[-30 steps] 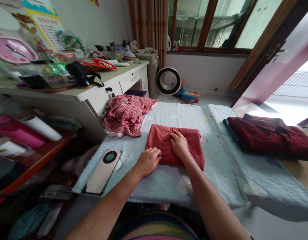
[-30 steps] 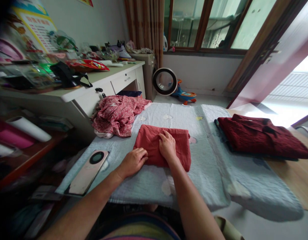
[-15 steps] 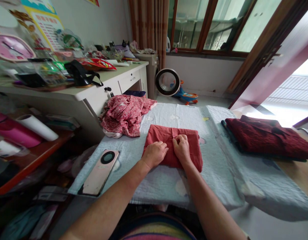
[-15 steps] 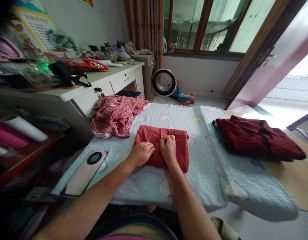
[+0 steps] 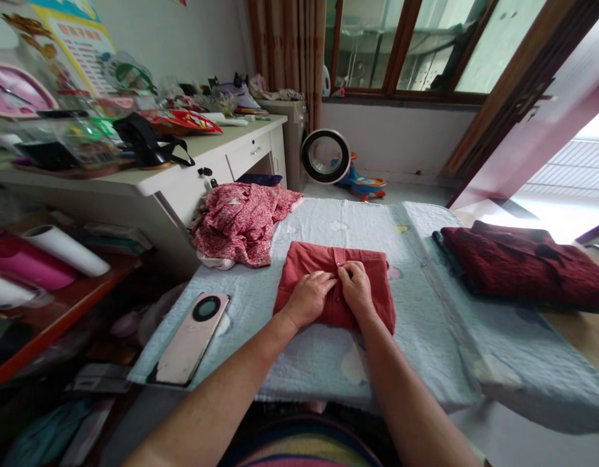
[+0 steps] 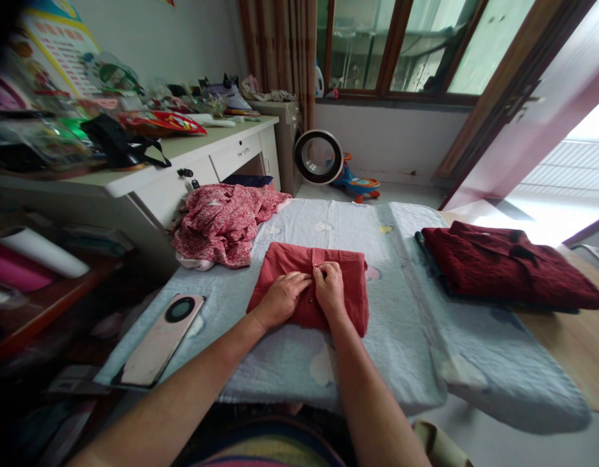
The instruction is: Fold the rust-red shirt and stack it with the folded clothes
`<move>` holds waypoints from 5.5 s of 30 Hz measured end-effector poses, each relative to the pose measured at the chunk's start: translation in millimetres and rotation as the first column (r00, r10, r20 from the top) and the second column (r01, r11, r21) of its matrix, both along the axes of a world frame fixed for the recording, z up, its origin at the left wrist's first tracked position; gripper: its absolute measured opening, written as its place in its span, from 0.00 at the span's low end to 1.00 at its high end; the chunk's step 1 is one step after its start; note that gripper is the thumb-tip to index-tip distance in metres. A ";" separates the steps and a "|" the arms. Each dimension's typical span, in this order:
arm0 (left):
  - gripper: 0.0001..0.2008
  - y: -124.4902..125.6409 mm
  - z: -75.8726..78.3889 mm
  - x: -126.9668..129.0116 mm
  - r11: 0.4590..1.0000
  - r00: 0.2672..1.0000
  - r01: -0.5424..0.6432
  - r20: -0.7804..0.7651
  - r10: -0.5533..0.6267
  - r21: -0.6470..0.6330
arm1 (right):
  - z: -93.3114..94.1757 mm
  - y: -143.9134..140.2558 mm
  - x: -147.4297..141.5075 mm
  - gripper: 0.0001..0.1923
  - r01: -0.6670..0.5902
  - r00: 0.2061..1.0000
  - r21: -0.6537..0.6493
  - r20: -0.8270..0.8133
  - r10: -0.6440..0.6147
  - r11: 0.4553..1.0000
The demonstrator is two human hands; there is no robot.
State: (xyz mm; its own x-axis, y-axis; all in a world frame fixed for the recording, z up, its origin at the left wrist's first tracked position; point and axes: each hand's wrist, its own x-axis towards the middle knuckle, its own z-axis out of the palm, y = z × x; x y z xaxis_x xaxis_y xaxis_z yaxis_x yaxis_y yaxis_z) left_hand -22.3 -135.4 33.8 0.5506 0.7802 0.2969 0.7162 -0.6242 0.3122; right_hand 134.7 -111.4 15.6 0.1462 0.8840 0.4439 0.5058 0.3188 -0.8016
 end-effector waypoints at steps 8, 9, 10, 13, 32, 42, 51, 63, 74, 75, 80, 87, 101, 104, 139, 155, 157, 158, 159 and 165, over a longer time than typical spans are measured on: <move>0.24 3.9 -4.9 0.1 0.995 0.997 0.043 -0.060 -0.049 -0.085 | 1.0 -0.3 -2.0 0.11 -0.013 0.998 0.000 0.062 0.013 1.000; 0.24 3.4 -5.9 -0.1 0.996 0.999 0.049 -0.018 -0.050 -0.079 | 2.0 -0.9 -2.5 0.11 -0.013 0.997 0.000 0.082 0.013 1.000; 0.24 2.5 -6.6 -0.4 0.996 0.998 0.052 0.029 -0.050 -0.069 | 2.8 -1.3 -2.9 0.12 -0.012 0.995 -0.001 0.103 0.012 1.000; 0.23 -3.3 -6.8 -1.8 0.998 0.989 0.050 0.144 -0.043 -0.046 | 4.3 -2.2 -2.9 0.13 -0.022 0.985 -0.013 0.168 0.024 1.000; 0.15 -44.6 15.6 -30.6 0.995 0.994 -0.101 0.045 0.101 0.002 | 5.1 -4.1 -1.6 0.16 -0.089 0.946 -0.050 0.308 0.100 0.995; 0.35 -57.2 -7.8 -27.5 1.000 0.986 -0.021 -0.163 0.017 -0.024 | 24.9 -12.6 -0.7 0.26 -0.172 0.666 -0.329 0.656 0.356 0.929; 0.15 -51.9 26.7 -37.4 0.992 0.992 0.108 0.074 -0.104 -0.059 | 43.0 36.9 5.1 0.17 -0.190 0.812 -0.208 0.516 0.273 0.959; 0.19 63.9 3.4 -1.0 0.979 0.980 -0.200 -0.021 0.200 -0.040 | 54.6 68.4 -15.5 0.18 0.270 0.771 -0.463 0.629 0.099 0.844; 0.21 61.7 -8.7 0.2 0.979 0.971 -0.203 -0.129 0.200 -0.009 | 34.3 73.5 -1.5 0.13 0.173 0.875 -0.441 0.479 0.068 0.881; 0.21 61.7 -8.3 0.6 0.979 0.970 -0.202 -0.139 0.199 -0.006 | 32.1 73.9 -0.3 0.13 0.160 0.885 -0.438 0.461 0.069 0.885; 0.21 62.0 -9.2 0.7 0.983 0.971 -0.183 -0.153 0.183 0.014 | 23.8 74.4 3.2 0.13 0.080 0.918 -0.432 0.382 0.103 0.898; 0.19 61.2 -11.7 -0.1 0.981 0.974 -0.191 -0.122 0.192 0.022 | 14.5 73.6 6.8 0.14 -0.027 0.924 -0.430 0.334 0.187 0.902; 0.18 51.3 -4.1 -2.9 0.995 0.995 -0.098 -0.007 0.098 0.012 | 10.8 65.3 2.4 0.14 0.023 0.862 -0.259 0.494 0.112 0.966; 0.20 50.0 -2.3 -2.9 0.997 0.996 -0.082 -0.024 0.082 -0.010 | 10.0 62.6 0.8 0.17 0.004 0.841 -0.276 0.521 0.146 0.961; 0.33 26.1 -6.9 -5.3 0.846 0.858 -0.511 -0.150 0.492 -0.149 | 11.9 32.8 5.1 0.30 0.087 0.659 -0.389 0.713 0.240 0.917; 0.27 19.1 8.4 -3.0 0.847 0.837 -0.531 -0.156 0.524 -0.007 | 18.9 28.2 41.6 0.33 0.372 0.679 -0.377 0.733 0.028 0.848; 0.25 16.6 15.5 7.2 0.914 0.906 -0.401 -0.120 0.405 0.058 | 18.3 22.4 38.7 0.35 0.340 0.679 -0.321 0.734 0.006 0.884; 0.25 15.9 17.2 12.1 0.942 0.935 -0.330 -0.114 0.336 0.062 | 16.7 19.8 37.4 0.34 0.312 0.682 -0.303 0.731 0.010 0.900; 0.26 15.5 17.3 16.4 0.960 0.953 -0.275 -0.115 0.278 0.043 | 14.2 17.8 36.8 0.33 0.283 0.687 -0.295 0.726 0.022 0.913; 0.32 18.5 2.1 23.3 0.953 0.961 -0.252 -0.155 0.228 -0.165 | -7.7 20.2 58.0 0.30 0.294 0.752 -0.255 0.657 -0.058 0.921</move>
State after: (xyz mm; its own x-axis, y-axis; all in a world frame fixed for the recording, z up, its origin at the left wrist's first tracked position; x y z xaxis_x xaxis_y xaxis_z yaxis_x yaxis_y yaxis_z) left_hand 1.0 -116.9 35.9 0.3651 0.9280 0.0747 0.8805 -0.3703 0.2959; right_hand 192.7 -91.2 7.9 0.1078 0.9767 0.1854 0.9470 -0.0442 -0.3181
